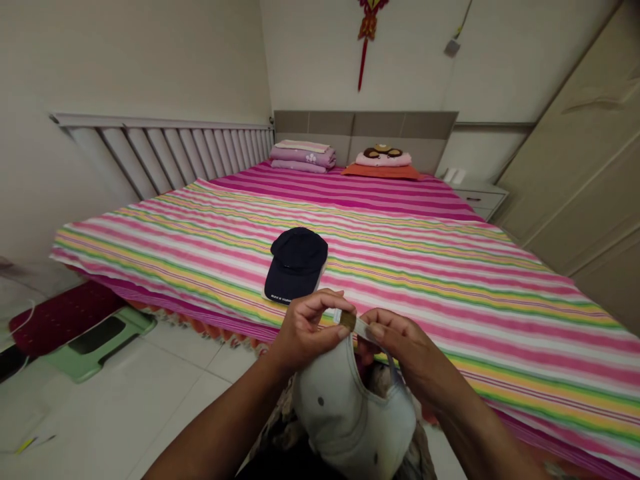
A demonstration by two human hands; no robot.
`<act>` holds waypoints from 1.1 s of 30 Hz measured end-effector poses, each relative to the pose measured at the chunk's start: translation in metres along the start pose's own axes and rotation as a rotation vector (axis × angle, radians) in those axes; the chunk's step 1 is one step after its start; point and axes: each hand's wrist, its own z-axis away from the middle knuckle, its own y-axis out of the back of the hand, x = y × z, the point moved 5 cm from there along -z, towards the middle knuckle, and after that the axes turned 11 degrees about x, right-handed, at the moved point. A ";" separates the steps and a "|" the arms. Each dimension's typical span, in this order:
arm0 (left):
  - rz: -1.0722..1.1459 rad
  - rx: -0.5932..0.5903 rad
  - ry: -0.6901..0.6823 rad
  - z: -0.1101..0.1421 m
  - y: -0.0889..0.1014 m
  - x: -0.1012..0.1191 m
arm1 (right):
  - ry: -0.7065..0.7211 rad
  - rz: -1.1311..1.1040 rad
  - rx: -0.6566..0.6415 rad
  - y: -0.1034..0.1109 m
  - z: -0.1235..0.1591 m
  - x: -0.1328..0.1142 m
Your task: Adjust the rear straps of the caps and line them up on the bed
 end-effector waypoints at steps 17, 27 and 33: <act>0.142 -0.009 0.193 0.000 -0.004 -0.008 | 0.016 -0.073 -0.008 0.004 -0.003 0.002; 0.071 -0.075 0.195 0.001 -0.005 -0.007 | 0.027 -0.061 -0.007 0.003 0.000 0.000; 0.385 -0.236 0.435 -0.001 -0.008 -0.011 | 0.035 -0.054 -0.005 0.009 0.000 0.000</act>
